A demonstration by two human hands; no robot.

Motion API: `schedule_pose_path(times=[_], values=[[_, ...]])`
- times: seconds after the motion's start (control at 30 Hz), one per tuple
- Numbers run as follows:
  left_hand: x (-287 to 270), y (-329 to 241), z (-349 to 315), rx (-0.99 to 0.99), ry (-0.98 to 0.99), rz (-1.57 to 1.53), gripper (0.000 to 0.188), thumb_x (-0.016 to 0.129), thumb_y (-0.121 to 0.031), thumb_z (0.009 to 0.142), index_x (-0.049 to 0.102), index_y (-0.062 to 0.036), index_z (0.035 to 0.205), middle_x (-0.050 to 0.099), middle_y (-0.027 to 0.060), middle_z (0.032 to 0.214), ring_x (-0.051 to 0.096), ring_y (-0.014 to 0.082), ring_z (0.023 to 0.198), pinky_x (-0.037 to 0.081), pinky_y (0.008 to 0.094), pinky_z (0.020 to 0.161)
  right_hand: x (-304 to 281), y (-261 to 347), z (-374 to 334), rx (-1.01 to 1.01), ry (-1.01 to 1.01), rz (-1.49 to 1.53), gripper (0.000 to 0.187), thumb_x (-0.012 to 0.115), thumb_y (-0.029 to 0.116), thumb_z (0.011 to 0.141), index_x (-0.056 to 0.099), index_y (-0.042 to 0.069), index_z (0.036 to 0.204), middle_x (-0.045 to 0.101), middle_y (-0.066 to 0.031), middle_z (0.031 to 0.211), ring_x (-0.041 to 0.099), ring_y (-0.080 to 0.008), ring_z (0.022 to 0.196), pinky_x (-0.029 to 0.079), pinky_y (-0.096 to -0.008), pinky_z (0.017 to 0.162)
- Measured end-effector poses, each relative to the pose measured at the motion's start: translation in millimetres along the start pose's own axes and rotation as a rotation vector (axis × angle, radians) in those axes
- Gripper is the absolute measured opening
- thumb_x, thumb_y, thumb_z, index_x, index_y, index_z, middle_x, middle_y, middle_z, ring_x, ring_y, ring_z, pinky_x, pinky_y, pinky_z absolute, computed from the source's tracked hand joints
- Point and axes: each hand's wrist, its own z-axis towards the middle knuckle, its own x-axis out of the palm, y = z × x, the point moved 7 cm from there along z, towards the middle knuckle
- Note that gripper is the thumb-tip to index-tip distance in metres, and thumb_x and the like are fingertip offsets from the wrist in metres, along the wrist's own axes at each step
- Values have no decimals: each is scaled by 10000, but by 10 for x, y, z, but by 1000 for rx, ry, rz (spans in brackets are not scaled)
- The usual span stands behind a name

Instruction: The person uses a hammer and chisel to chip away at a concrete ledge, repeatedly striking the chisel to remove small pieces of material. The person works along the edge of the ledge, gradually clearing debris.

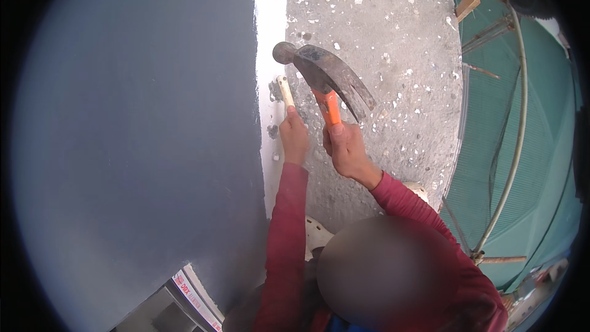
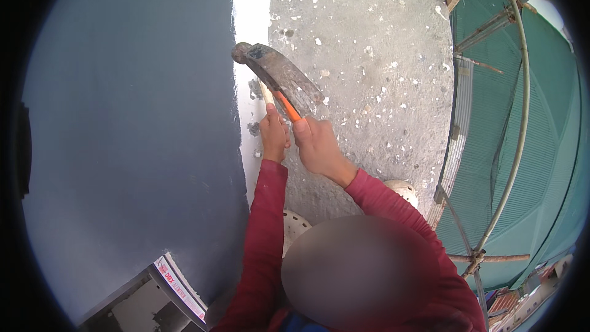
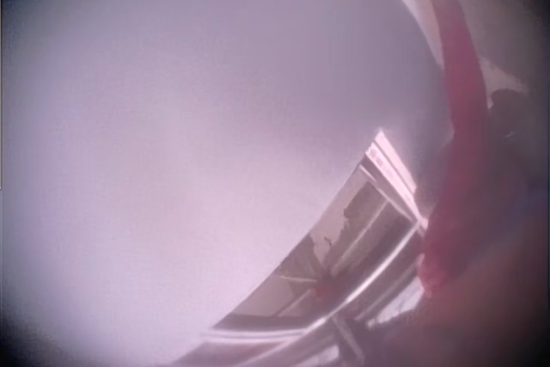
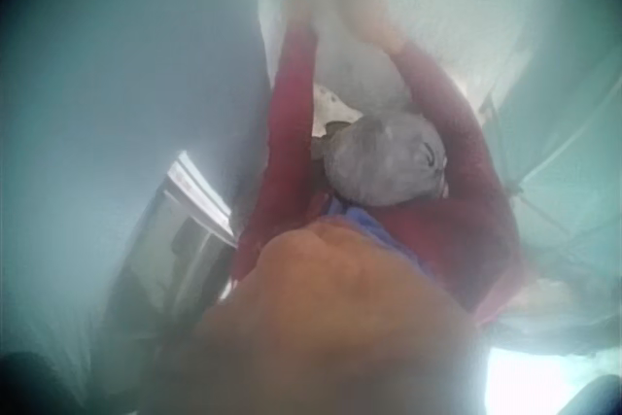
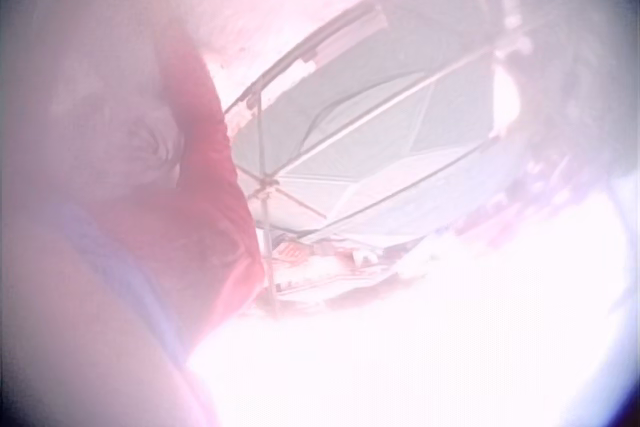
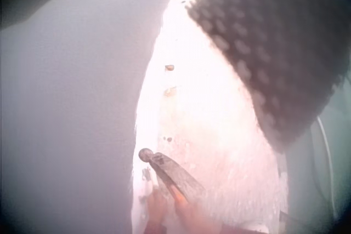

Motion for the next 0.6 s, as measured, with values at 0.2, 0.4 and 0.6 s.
schedule_pose_path(times=[0.2, 0.4, 0.6], values=[[-27, -164, -72, -72, -56, 79, 583, 370, -504, 1052, 468, -76, 669, 426, 0, 546, 417, 106, 446, 332, 303, 419, -6, -299, 130, 361, 80, -82, 711, 305, 591, 1042, 492, 9, 678, 465, -46, 554, 462, -145, 517, 383, -347, 494], [-19, -104, -75, -92, -41, 4, 593, 370, -496, 1049, 519, -39, 702, 467, 27, 561, 445, 142, 441, 346, 341, 405, -64, 44, 76, 32, -38, -24, 706, 292, 614, 1037, 476, 49, 655, 461, -17, 552, 437, -118, 472, 367, -309, 451], [5, -104, -10, -69, -37, 63, 542, 366, -565, 1040, 430, -121, 735, 369, -35, 537, 299, 84, 370, 233, 288, 331, -54, -306, 180, 397, 108, -4, 687, 280, 621, 1034, 439, 74, 649, 444, 0, 540, 394, -97, 407, 298, -266, 382]])
